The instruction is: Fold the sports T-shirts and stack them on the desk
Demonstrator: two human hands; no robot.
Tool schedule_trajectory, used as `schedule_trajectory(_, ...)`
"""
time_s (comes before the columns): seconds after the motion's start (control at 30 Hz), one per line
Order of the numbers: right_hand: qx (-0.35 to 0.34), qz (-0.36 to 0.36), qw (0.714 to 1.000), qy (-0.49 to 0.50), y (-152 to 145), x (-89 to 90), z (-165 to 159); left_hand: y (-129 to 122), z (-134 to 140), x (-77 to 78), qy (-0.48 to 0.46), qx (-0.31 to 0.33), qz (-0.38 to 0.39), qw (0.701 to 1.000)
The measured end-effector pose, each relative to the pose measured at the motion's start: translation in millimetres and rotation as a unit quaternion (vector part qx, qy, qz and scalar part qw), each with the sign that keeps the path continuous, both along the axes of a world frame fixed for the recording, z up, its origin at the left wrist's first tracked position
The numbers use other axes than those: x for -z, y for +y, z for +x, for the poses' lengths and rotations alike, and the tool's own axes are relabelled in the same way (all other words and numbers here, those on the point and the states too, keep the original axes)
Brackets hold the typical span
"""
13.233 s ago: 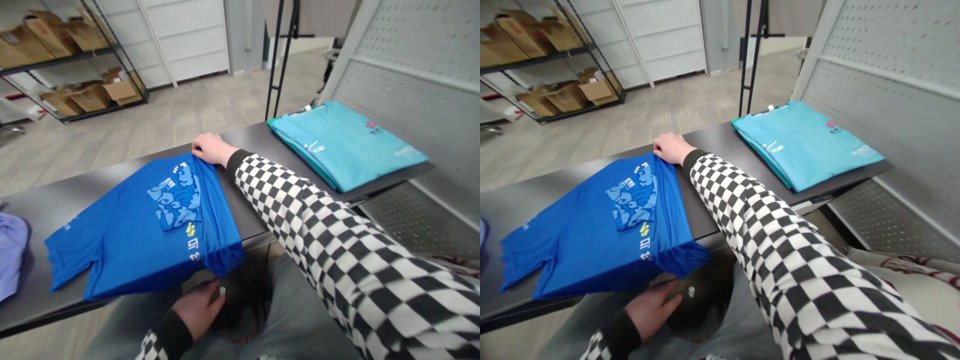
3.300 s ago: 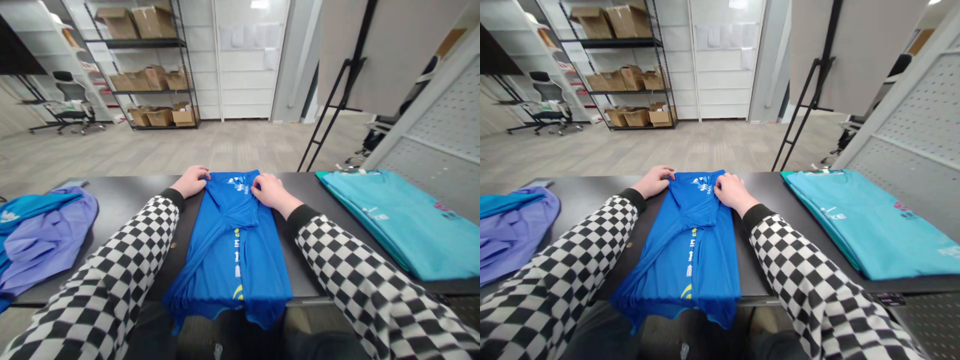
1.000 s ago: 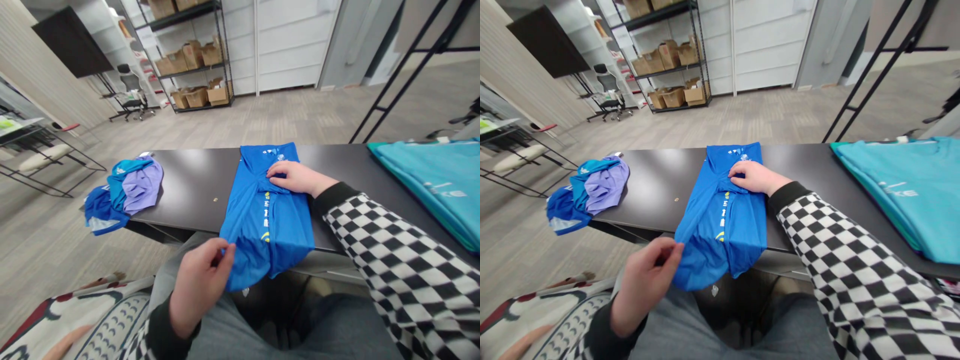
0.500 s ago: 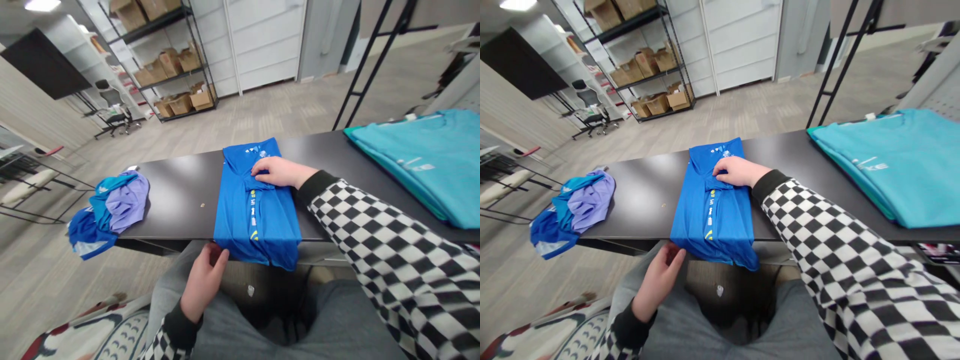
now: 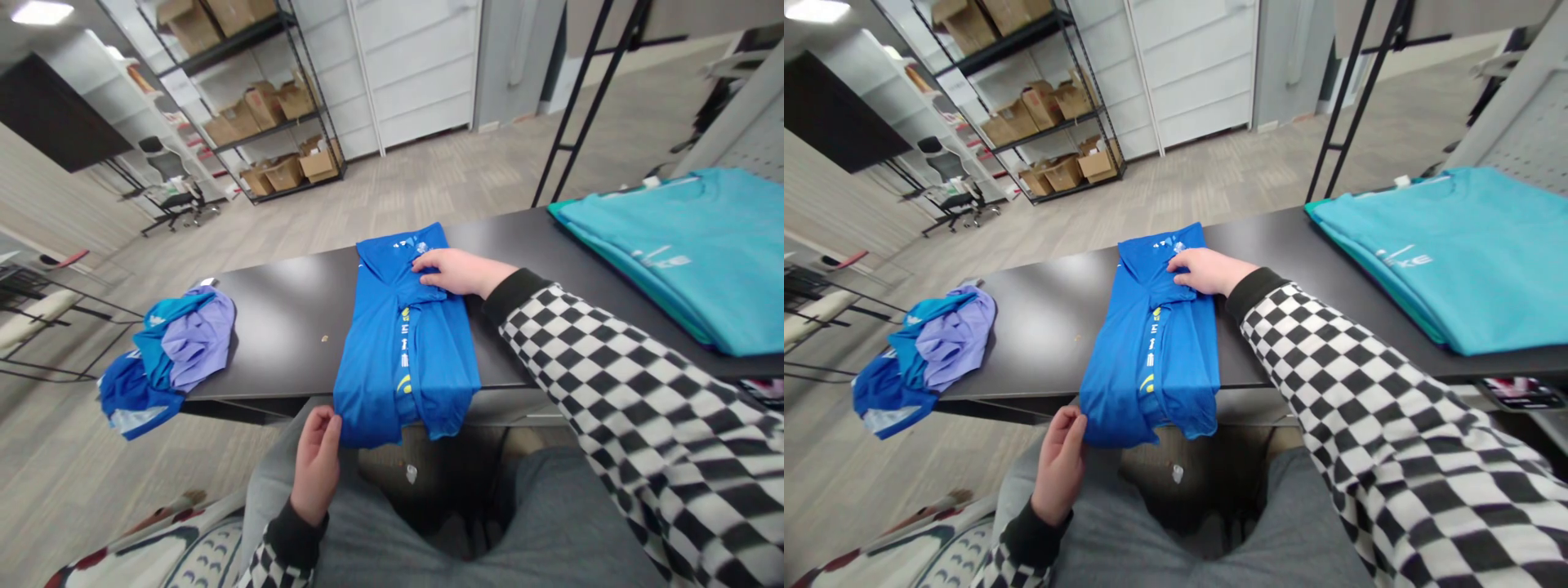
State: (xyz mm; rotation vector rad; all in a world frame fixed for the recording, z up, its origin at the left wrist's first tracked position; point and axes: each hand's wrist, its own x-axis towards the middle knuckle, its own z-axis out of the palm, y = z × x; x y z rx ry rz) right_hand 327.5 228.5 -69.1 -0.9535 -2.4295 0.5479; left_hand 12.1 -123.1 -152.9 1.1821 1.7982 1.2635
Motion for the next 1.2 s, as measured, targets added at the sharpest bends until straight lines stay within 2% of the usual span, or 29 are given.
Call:
schedule_trajectory(0.07,-0.012,-0.015,1.000,0.009,0.5,-1.2,3.2,1.9,2.2,3.2,-0.032,0.048,-0.029,0.998)
schedule_trajectory(0.13,-0.023,-0.023,0.999,0.011,1.1,-2.1,6.4,4.7,2.8,2.7,-0.023,0.137,-0.094,0.986)
schedule_trajectory(0.23,-0.026,-0.023,0.999,0.007,2.0,-2.0,9.6,7.2,-1.7,-12.5,0.111,0.219,-0.177,0.953)
schedule_trajectory(0.3,-0.027,-0.020,0.999,0.003,2.6,-1.1,10.0,7.4,-4.6,-34.9,0.215,0.232,-0.198,0.928)
schedule_trajectory(0.37,-0.031,-0.017,0.999,0.000,3.3,0.0,9.5,8.1,-1.7,-63.5,0.269,0.234,-0.165,0.920)
schedule_trajectory(0.43,-0.030,-0.018,0.999,0.003,4.0,0.9,8.9,11.7,10.4,-90.9,0.273,0.227,-0.083,0.931)
schedule_trajectory(0.53,-0.026,-0.026,0.999,0.013,4.9,1.9,8.9,25.1,41.5,-114.3,0.277,0.218,-0.011,0.936)
schedule_trajectory(0.67,-0.025,-0.026,0.999,0.015,5.2,2.5,9.4,47.0,74.0,-112.5,0.367,0.179,-0.040,0.912)
schedule_trajectory(0.8,-0.033,-0.012,0.999,0.001,6.1,3.1,8.7,55.1,78.5,-109.3,0.421,0.178,-0.049,0.888)
schedule_trajectory(0.9,-0.037,-0.006,0.999,0.001,7.3,3.9,7.4,55.0,77.7,-118.8,0.430,0.187,-0.052,0.882)
schedule_trajectory(1.07,-0.040,0.000,0.999,-0.011,6.0,2.5,6.2,57.4,91.2,-137.2,0.408,0.199,-0.036,0.890)
schedule_trajectory(1.2,-0.037,0.002,0.999,-0.034,2.5,-2.4,6.0,59.1,102.7,-137.6,0.440,0.239,-0.083,0.862)
